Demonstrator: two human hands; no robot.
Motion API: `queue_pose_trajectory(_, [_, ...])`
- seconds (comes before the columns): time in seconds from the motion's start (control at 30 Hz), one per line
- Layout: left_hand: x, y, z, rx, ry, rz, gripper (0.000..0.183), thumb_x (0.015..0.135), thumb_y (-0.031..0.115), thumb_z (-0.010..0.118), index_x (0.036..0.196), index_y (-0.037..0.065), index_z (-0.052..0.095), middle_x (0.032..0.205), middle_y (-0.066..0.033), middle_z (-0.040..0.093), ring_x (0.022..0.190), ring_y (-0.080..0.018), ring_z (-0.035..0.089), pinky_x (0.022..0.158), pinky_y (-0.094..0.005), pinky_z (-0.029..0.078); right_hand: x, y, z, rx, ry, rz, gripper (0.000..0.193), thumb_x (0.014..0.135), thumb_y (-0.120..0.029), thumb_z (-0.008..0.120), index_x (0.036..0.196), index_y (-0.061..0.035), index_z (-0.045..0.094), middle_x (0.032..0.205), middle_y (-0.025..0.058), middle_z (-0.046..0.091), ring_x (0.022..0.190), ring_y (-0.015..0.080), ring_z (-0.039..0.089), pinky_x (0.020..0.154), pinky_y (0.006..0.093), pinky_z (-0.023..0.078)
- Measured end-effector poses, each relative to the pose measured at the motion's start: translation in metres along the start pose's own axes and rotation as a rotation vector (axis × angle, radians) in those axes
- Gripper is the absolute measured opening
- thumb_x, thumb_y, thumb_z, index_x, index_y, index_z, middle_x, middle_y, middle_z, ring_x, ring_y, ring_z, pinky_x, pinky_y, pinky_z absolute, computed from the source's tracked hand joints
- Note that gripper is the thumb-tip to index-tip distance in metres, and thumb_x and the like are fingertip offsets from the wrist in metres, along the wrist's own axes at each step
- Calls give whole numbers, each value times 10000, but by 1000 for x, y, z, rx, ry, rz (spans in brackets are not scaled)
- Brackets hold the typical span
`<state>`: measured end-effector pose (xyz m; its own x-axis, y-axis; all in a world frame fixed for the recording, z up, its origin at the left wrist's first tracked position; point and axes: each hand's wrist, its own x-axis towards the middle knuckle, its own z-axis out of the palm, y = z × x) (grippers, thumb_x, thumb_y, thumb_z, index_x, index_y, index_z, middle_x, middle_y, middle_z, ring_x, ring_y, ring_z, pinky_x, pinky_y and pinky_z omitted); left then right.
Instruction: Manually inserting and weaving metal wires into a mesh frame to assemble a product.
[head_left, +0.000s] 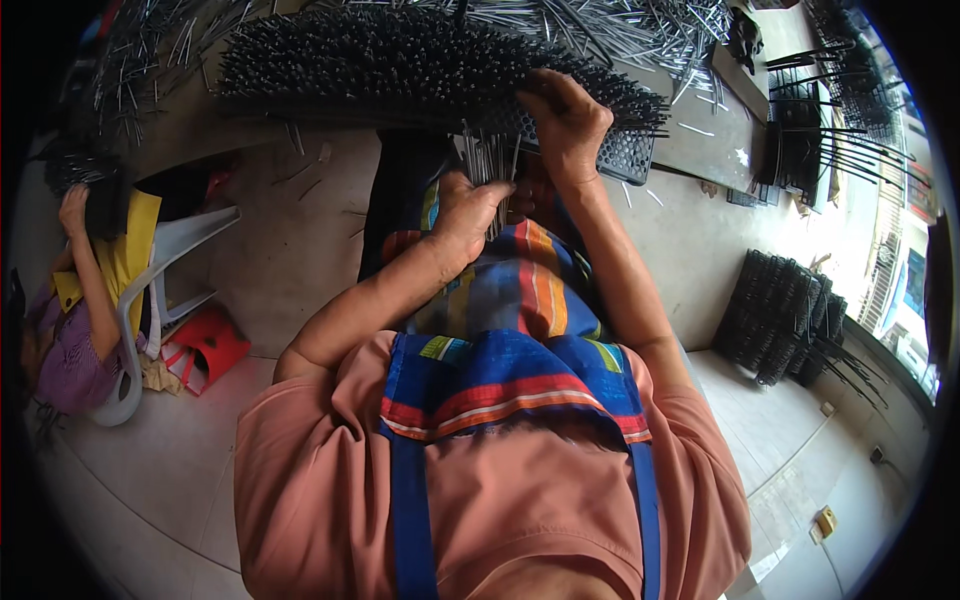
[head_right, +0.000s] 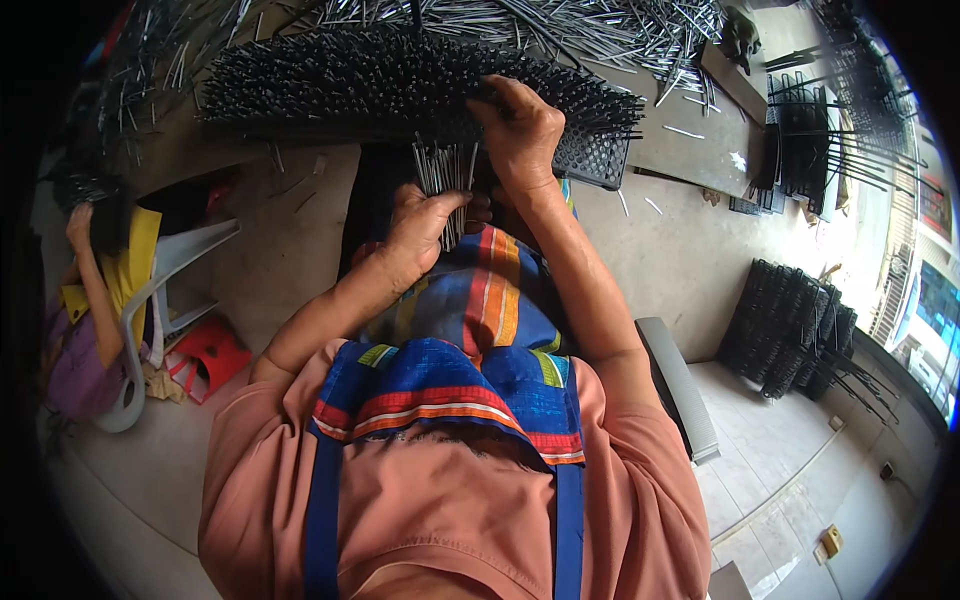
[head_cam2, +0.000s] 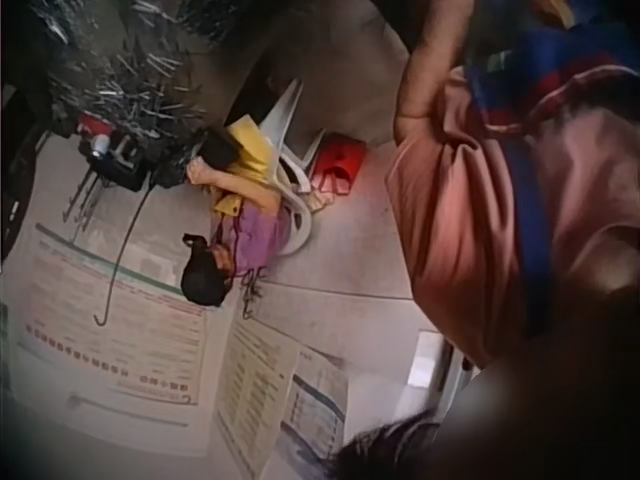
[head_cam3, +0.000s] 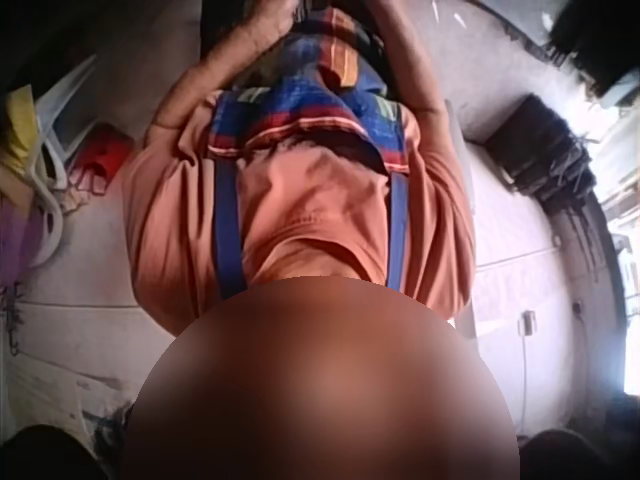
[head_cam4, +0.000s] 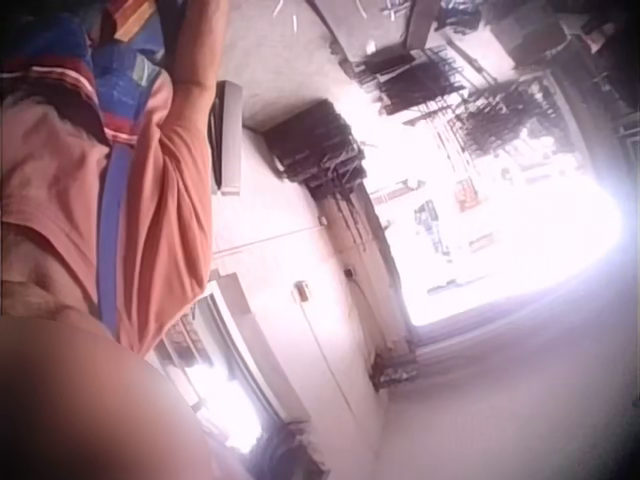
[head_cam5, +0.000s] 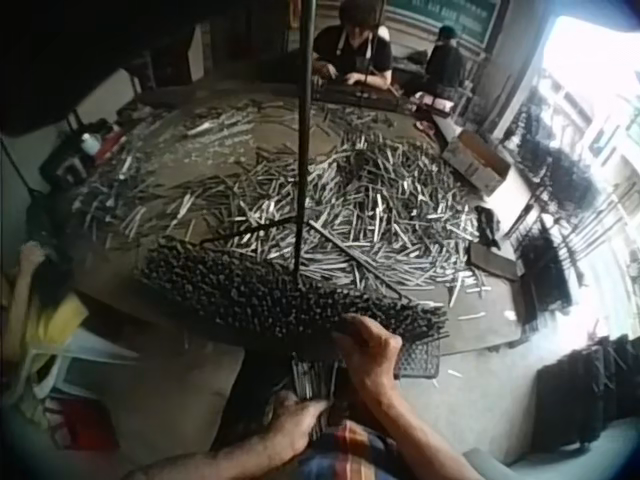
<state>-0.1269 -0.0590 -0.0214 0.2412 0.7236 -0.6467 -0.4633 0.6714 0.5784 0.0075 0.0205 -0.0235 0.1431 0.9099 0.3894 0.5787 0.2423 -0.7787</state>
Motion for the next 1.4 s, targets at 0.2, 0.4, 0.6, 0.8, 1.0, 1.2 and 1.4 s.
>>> queue_pose_trajectory(0.2, [3,0,-4,-3,32,49,133,807,-50,650,939,-36,649,840,-167,706,696,-244,706,598,-333,579,10,-4,-2,-67,-85,-153,153,764,-26,736,915,-21,715,791,106,689,698,202,682,627,276,519])
queue_pose_trajectory(0.4, [1,4,-2,-55,-6,9,206,813,-85,609,1014,-45,628,876,-147,703,700,-235,702,629,-318,594,15,-4,0,-165,-141,-228,143,771,-79,737,912,-61,723,745,88,635,662,240,651,590,302,499])
queue_pose_trajectory(0.6, [3,7,-3,-122,-37,-25,217,807,-38,658,1023,-31,644,864,-157,708,701,-247,705,630,-336,579,11,-13,-15,-297,-108,-295,139,781,-157,744,878,-59,727,696,83,618,609,189,633,553,299,480])
queue_pose_trajectory(0.8, [5,6,4,-130,-122,-31,203,832,-69,622,1028,-17,643,869,-136,701,732,-237,709,646,-346,608,-18,-12,-38,231,-531,638,152,770,-122,747,726,-9,656,591,-7,565,526,65,490,471,257,375])
queue_pose_trajectory(1.0, [13,13,4,48,-15,-134,193,847,-43,615,1035,-6,636,878,-142,703,746,-236,712,620,-352,602,-12,-21,-51,422,-186,797,116,796,-90,735,754,-1,675,612,-18,560,530,36,442,481,210,316])
queue_pose_trajectory(1.2, [15,-5,-6,-34,-106,-162,222,826,-55,626,1044,-20,647,913,-158,707,807,-259,710,708,-363,597,2,3,-37,424,196,260,50,797,-7,721,846,2,717,701,-29,616,638,42,519,578,186,392])
queue_pose_trajectory(1.4, [11,-4,-3,-36,-97,-97,228,806,-82,627,1026,-27,653,904,-152,706,812,-252,708,718,-360,597,6,1,-26,284,130,91,52,772,16,729,822,10,716,768,7,655,709,60,576,664,189,457])
